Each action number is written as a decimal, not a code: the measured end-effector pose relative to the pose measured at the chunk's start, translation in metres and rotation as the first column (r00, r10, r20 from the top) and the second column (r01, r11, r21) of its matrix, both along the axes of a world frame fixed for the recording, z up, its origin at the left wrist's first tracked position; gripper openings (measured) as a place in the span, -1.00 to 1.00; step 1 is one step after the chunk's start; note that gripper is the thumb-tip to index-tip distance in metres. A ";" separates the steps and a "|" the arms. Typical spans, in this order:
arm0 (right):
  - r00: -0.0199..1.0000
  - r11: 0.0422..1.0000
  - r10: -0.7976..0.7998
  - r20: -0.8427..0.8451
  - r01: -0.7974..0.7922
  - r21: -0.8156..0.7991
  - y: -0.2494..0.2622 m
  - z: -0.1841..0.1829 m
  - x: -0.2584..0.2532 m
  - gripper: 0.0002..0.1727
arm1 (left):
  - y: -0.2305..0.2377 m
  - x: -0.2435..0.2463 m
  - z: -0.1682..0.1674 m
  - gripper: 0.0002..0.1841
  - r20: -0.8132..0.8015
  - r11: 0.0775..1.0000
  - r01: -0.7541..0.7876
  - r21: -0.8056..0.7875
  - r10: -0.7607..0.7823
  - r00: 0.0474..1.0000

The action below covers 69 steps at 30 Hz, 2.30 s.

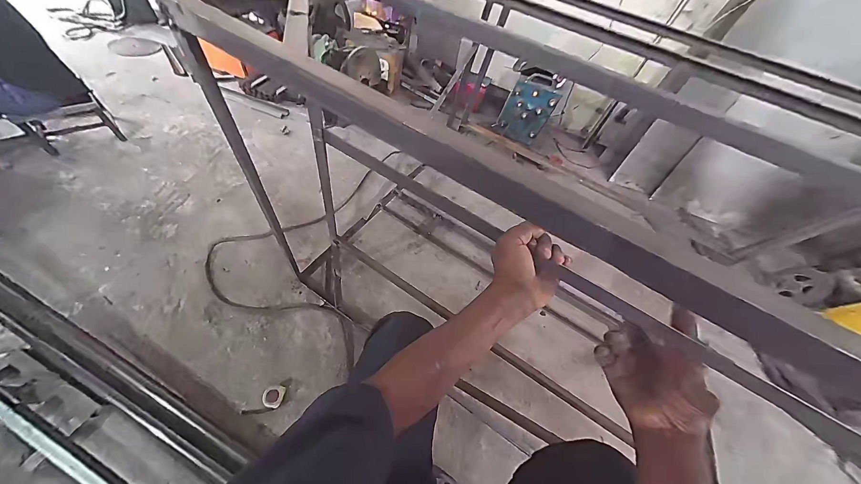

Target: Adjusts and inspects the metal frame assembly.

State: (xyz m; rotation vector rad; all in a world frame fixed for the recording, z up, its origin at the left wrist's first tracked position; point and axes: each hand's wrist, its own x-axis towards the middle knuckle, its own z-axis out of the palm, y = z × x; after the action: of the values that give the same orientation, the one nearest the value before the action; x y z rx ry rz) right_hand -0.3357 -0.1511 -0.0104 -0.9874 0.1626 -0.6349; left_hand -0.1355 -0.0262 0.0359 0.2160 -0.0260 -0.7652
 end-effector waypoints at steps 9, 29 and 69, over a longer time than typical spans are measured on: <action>0.998 0.999 -0.035 0.053 0.037 -0.039 0.003 0.005 0.004 -0.51 | 0.002 -0.002 0.002 -0.71 -0.063 0.999 0.011 -0.034 -0.013 0.998; 0.992 0.998 -0.048 0.115 0.052 -0.033 0.003 0.004 0.005 -0.59 | 0.006 0.000 -0.006 -0.67 0.055 0.994 0.068 -0.080 -0.064 0.996; 0.989 0.991 -0.137 0.056 0.137 0.001 0.014 0.013 0.009 -0.39 | 0.004 0.075 -0.037 -0.21 0.185 0.793 0.126 -0.597 -0.018 0.983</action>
State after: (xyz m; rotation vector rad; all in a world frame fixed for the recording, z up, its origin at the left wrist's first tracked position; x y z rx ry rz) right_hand -0.3263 -0.1368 0.0027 -0.9657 0.1810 -0.7882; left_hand -0.0608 -0.0220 -0.0007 -0.3418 -0.4437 -0.7765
